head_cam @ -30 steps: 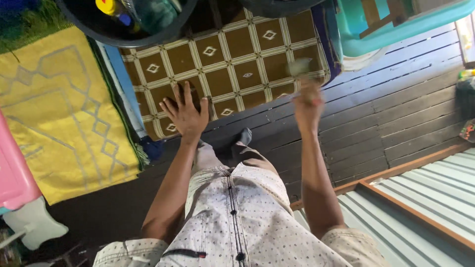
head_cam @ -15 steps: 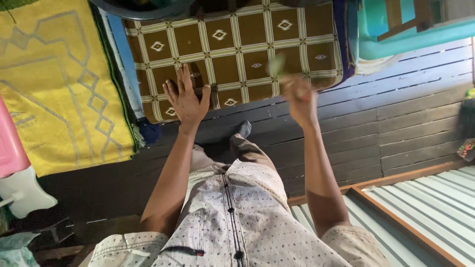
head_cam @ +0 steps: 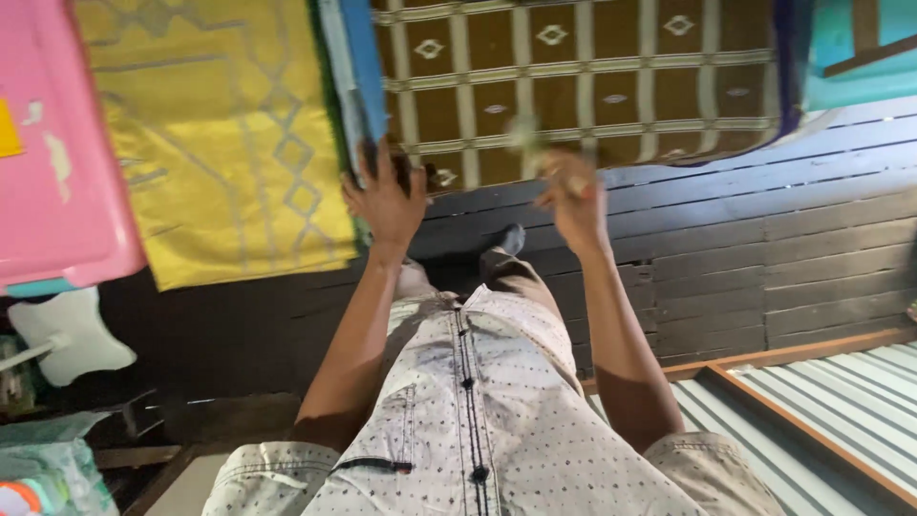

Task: The person uses a small brush to sweep dust off a wooden board, a badminton racket, a balloon pump, and several patterned mats and a pink plastic container on the floor. The person repeatedly brushes the same areas without visible accumulation of debris.

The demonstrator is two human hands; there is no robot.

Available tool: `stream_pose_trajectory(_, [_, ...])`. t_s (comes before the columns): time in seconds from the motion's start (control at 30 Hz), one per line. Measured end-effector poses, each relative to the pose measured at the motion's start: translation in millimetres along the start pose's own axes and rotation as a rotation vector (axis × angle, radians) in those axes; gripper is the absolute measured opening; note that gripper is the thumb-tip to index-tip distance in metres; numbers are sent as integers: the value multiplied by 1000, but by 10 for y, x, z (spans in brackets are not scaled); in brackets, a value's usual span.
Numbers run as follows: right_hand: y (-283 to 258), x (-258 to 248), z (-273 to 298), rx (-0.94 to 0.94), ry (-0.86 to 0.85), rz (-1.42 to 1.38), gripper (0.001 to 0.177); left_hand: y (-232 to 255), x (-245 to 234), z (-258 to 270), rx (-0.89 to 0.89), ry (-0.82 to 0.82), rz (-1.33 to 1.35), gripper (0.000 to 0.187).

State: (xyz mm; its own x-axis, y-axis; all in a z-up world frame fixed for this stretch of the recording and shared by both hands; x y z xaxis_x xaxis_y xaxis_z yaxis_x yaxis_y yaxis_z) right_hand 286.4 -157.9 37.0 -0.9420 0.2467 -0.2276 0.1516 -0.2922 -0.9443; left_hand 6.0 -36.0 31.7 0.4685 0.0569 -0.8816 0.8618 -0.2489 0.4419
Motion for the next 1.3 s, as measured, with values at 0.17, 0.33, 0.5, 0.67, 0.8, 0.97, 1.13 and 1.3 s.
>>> stream_pose_trajectory(0.17, [-345, 498, 99, -131, 288, 36, 15, -469, -150, 57, 126, -52, 92, 67])
stream_pose_trajectory(0.33, [-694, 1177, 230, -83, 312, 42, 19, -597, -432, 36, 261, -111, 145, 67])
stream_pose_trajectory(0.5, [-635, 1873, 364, -28, 75, 111, 21, -799, -511, 45, 313, -127, 187, 75])
stream_pose_trajectory(0.67, [-902, 2105, 494, -89, 35, 168, 26, -1015, -596, 43, 220, -151, 102, 74])
stream_pose_trajectory(0.8, [-1000, 2417, 494, -232, -2, 290, 27, -1444, -488, 171, 23, -199, -106, 71])
stream_pose_trajectory(0.97, [-934, 2758, 588, -520, -365, 572, 16, -1676, -689, 345, -54, -151, -177, 74])
stream_pose_trajectory(1.13, [-845, 2608, 672, -88, -330, 574, 20, -1769, -799, 547, -28, -133, -143, 74])
stream_pose_trajectory(1.3, [-872, 2651, 507, -149, -13, 665, 20, -1958, -580, 646, -56, -237, -142, 75])
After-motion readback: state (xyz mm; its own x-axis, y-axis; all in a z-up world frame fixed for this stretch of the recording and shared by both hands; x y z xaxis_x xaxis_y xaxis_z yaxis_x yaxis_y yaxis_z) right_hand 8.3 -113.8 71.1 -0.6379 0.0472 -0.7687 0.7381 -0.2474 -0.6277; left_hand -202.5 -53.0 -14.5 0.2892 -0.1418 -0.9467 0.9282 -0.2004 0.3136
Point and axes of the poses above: each hand's wrist, its own z-axis away from the middle knuckle, its own x-axis out of the palm, y = z × x, the point moved 8 cm from there along -z, towards the middle knuckle, and after that the axes turned 6 degrees about z, right-handed, at the moved point
